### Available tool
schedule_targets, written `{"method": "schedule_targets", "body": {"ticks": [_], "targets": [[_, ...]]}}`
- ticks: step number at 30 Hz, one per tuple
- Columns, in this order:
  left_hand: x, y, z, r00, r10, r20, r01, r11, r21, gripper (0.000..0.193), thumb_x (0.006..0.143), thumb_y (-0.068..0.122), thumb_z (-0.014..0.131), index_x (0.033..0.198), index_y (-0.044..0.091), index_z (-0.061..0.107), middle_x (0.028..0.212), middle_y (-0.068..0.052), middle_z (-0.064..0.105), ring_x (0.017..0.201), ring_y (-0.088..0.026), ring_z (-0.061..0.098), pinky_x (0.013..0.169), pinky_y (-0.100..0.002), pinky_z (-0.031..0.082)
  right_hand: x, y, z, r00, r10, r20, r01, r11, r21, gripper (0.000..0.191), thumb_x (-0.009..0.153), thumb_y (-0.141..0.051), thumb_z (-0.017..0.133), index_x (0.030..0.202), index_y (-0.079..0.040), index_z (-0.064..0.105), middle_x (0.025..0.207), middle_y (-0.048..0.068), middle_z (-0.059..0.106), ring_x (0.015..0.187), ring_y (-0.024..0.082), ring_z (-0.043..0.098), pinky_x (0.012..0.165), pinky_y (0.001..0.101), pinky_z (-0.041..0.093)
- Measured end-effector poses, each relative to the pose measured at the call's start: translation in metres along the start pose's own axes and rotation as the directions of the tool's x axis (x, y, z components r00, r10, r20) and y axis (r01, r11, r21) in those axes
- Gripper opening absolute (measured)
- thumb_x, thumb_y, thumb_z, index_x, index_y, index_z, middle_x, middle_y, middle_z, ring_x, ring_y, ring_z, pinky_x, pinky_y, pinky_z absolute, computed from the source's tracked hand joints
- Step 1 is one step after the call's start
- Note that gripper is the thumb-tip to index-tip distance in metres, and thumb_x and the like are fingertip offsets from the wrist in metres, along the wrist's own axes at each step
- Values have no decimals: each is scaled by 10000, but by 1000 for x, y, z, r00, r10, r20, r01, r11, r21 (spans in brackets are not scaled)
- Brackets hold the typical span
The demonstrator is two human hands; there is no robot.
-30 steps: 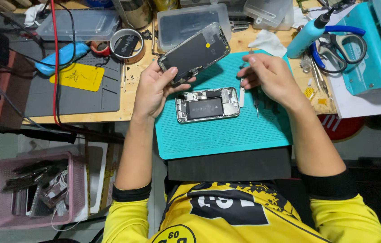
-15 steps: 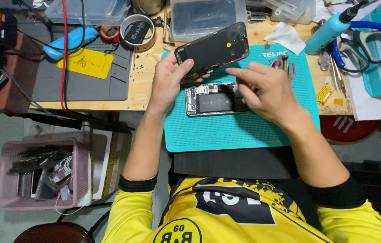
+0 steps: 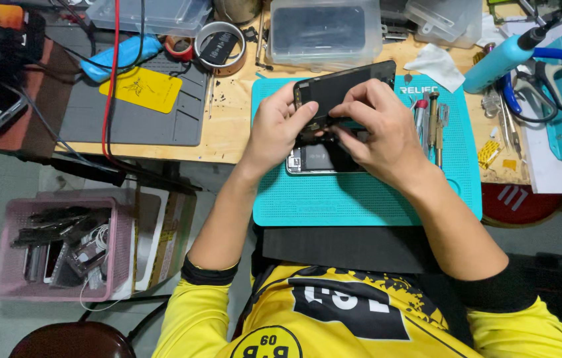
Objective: The person removes the back cover and battery from a smartphone, uses a screwdriver and tweezers on the internal components, then fits a new battery, reconnects it, and snaps the back cover back on. They press the phone together, power it on, and wipe the screen with a tissue while the phone boots to the logo screen.
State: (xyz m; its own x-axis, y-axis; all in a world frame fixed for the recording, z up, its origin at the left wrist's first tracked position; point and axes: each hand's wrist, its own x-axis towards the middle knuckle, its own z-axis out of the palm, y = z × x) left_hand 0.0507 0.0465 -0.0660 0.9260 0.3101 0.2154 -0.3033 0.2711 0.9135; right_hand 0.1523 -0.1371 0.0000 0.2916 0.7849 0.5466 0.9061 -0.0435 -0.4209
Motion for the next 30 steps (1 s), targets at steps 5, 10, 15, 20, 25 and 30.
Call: {"method": "schedule_targets", "body": {"ticks": [5, 10, 15, 20, 25, 30], "targets": [[-1, 1, 4, 999, 42, 25, -44, 996, 82, 227, 1065, 17, 580, 1279, -60, 582, 1081, -49, 710, 903, -71, 670, 762, -251, 592, 1, 0, 1, 999, -50, -1, 50, 999, -10, 249, 769, -37, 847, 951, -44, 677, 1013, 96, 610, 928, 307, 607, 786, 409, 496], [-1, 3, 1, 1000, 27, 11, -28, 998, 51, 217, 1062, 14, 578, 1265, -61, 584, 1089, -64, 720, 916, -80, 684, 770, -257, 601, 0, -2, -1, 981, -194, -28, 190, 974, -122, 285, 775, -30, 860, 1015, -67, 711, 971, 65, 629, 880, 277, 594, 754, 401, 481], [2, 9, 0, 999, -46, -23, 44, 996, -71, 204, 1061, 34, 571, 1241, -62, 585, 1058, -91, 720, 874, -134, 722, 747, -298, 642, 2, -4, -2, 941, -334, -57, 307, 911, -276, 298, 804, -34, 837, 1079, -74, 729, 1007, 41, 655, 859, 242, 607, 727, 384, 480], [2, 18, -1, 989, -138, -52, 129, 981, -147, 230, 1044, 50, 567, 1247, -56, 580, 1071, -111, 717, 880, -162, 735, 744, -318, 658, 1, -7, -1, 923, -377, -81, 323, 871, -371, 279, 812, -48, 788, 1084, -73, 731, 1043, 46, 671, 858, 228, 613, 717, 372, 486], [2, 20, -3, 989, -139, -55, 130, 980, -149, 243, 1037, 48, 583, 1256, -57, 581, 1077, -118, 715, 889, -169, 736, 766, -333, 661, -1, -5, 1, 920, -386, -68, 339, 870, -358, 242, 824, -35, 776, 1059, -61, 722, 1007, 62, 649, 837, 234, 601, 702, 375, 480], [1, 21, -9, 989, -144, -34, 139, 982, -125, 228, 1055, 48, 600, 1249, -71, 600, 1079, -131, 721, 896, -174, 727, 794, -333, 651, -2, -1, 3, 915, -403, -25, 368, 858, -357, 256, 807, -23, 770, 1055, -64, 724, 1002, 67, 645, 837, 238, 602, 694, 377, 483]]}}
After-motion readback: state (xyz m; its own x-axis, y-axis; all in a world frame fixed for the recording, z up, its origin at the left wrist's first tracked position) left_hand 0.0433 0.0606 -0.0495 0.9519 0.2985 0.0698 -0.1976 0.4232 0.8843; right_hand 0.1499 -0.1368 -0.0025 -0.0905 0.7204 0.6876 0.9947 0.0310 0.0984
